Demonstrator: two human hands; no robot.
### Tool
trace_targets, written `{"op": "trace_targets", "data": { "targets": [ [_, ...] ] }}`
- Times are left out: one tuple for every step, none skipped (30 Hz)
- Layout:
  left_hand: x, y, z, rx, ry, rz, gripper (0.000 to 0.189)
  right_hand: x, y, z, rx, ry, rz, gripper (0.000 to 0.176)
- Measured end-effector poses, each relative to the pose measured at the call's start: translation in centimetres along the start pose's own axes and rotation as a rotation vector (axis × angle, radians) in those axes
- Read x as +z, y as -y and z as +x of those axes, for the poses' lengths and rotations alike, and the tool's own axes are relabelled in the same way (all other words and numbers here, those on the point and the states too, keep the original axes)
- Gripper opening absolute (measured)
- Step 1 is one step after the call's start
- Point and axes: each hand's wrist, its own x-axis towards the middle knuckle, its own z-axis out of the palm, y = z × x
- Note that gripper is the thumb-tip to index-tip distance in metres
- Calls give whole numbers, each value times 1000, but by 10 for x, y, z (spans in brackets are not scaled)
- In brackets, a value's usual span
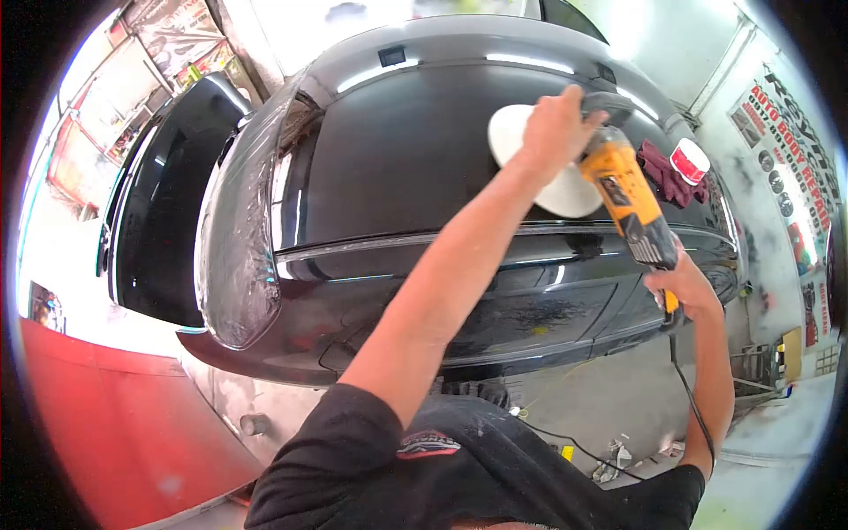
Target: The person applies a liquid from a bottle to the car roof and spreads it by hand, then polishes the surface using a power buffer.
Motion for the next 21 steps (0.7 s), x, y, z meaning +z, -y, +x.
{"op": "trace_targets", "data": {
  "targets": [
    [9,-4,3,3,14,-9,48,-6,-9,0,6,-39,28,89],
    [17,-5,5,4,31,-20,46,-9,-17,3,-21,-65,32,89],
    [24,-4,6,4,52,-33,45,-10,-24,7,-44,-93,37,89],
    [27,0,8,11,38,-27,42,-9,-30,9,-66,-120,43,89],
    [31,3,7,22,10,-35,41,-11,-35,10,-69,-104,50,89],
    [26,12,10,27,-23,-45,40,-2,-24,12,-69,-84,52,89],
    [19,23,13,35,-58,-54,39,6,-13,17,-74,-65,53,89],
    [10,35,16,64,-110,30,39,11,-5,24,-60,7,20,88],
    [-2,48,17,94,-164,113,40,22,3,32,-98,43,29,87],
    [-20,59,18,16,-151,75,42,36,12,41,-137,77,38,87],
    [-43,71,18,-59,-138,37,44,47,21,52,-178,110,47,86],
    [-65,83,18,-97,-191,146,45,60,11,88,-394,96,-44,86],
    [-89,97,19,-133,-242,252,47,76,19,104,-460,131,-60,84],
    [-115,111,19,-190,-236,271,48,91,27,120,-527,166,-73,82],
    [-144,118,12,-174,-283,381,49,120,53,118,-443,254,-3,79],
    [-172,125,6,-281,-305,425,49,140,68,126,-461,360,-30,73],
    [-202,153,5,-261,-285,499,46,159,79,138,-477,462,-56,66],
    [-227,177,-3,-149,-404,464,37,184,84,154,-440,485,-100,55],
    [-258,211,-7,-203,-388,422,38,205,93,166,-382,570,-147,60],
    [-276,207,-21,-280,-468,419,39,229,100,168,-475,454,-136,68],
    [-295,203,-33,-289,-453,387,37,244,112,167,-418,472,-168,80]
  ]
}}
